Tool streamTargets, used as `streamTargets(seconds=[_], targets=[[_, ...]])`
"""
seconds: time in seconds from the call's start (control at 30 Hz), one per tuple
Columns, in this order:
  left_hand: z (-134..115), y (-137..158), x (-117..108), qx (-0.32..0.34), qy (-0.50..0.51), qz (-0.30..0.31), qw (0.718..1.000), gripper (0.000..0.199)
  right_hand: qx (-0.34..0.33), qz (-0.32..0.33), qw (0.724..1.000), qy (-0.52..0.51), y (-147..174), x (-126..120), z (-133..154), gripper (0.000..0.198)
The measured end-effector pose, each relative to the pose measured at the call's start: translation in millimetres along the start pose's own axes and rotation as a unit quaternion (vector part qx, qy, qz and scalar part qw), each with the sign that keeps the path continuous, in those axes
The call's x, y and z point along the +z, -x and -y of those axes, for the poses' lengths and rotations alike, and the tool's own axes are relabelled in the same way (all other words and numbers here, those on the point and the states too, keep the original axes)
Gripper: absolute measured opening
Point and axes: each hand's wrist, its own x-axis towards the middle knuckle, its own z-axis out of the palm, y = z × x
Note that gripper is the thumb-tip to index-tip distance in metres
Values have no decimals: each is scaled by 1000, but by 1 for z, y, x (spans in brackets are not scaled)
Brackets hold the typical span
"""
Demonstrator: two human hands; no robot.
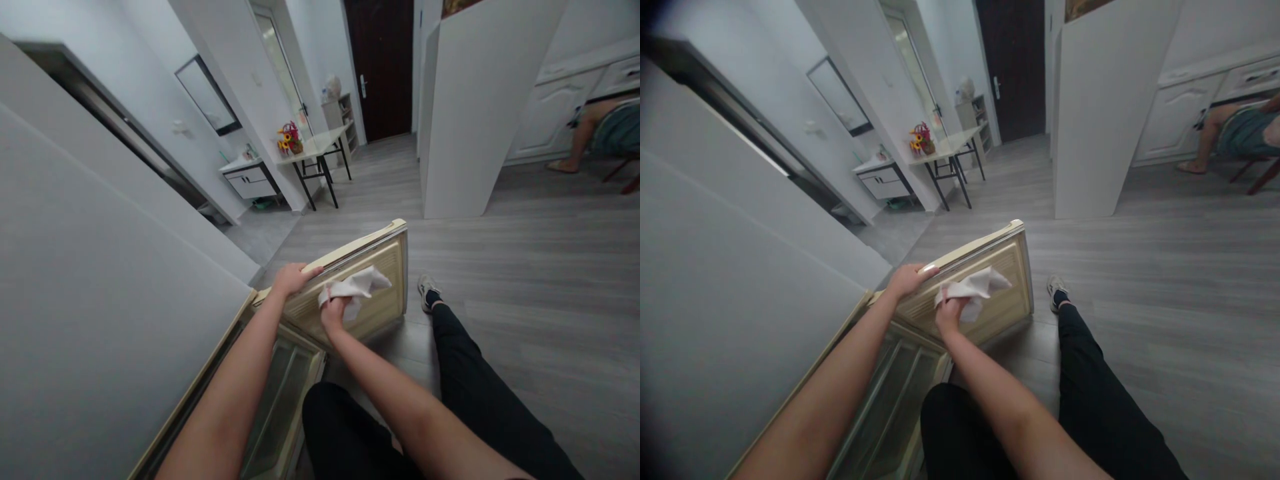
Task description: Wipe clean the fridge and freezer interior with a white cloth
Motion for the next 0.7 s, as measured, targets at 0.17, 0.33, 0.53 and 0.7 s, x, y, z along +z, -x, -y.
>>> streamTargets(seconds=[0.17, 0.33, 0.53, 0.7], targets=[[1, 1, 2, 5, -5, -13, 1000, 78, -53, 128, 990, 9, 103, 70, -12, 47], [3, 5, 4, 21, 0, -15, 1000, 78, -55, 224, 973, -6, 138, 73, -24, 49], [-2, 14, -1, 33, 1, -1, 999, 76, -10, 95, 994, -57, 67, 10, -37, 39], [-3, 16, -3, 45, -1, 0, 999, 77, -7, -102, 987, -123, -45, -59, -50, 42]])
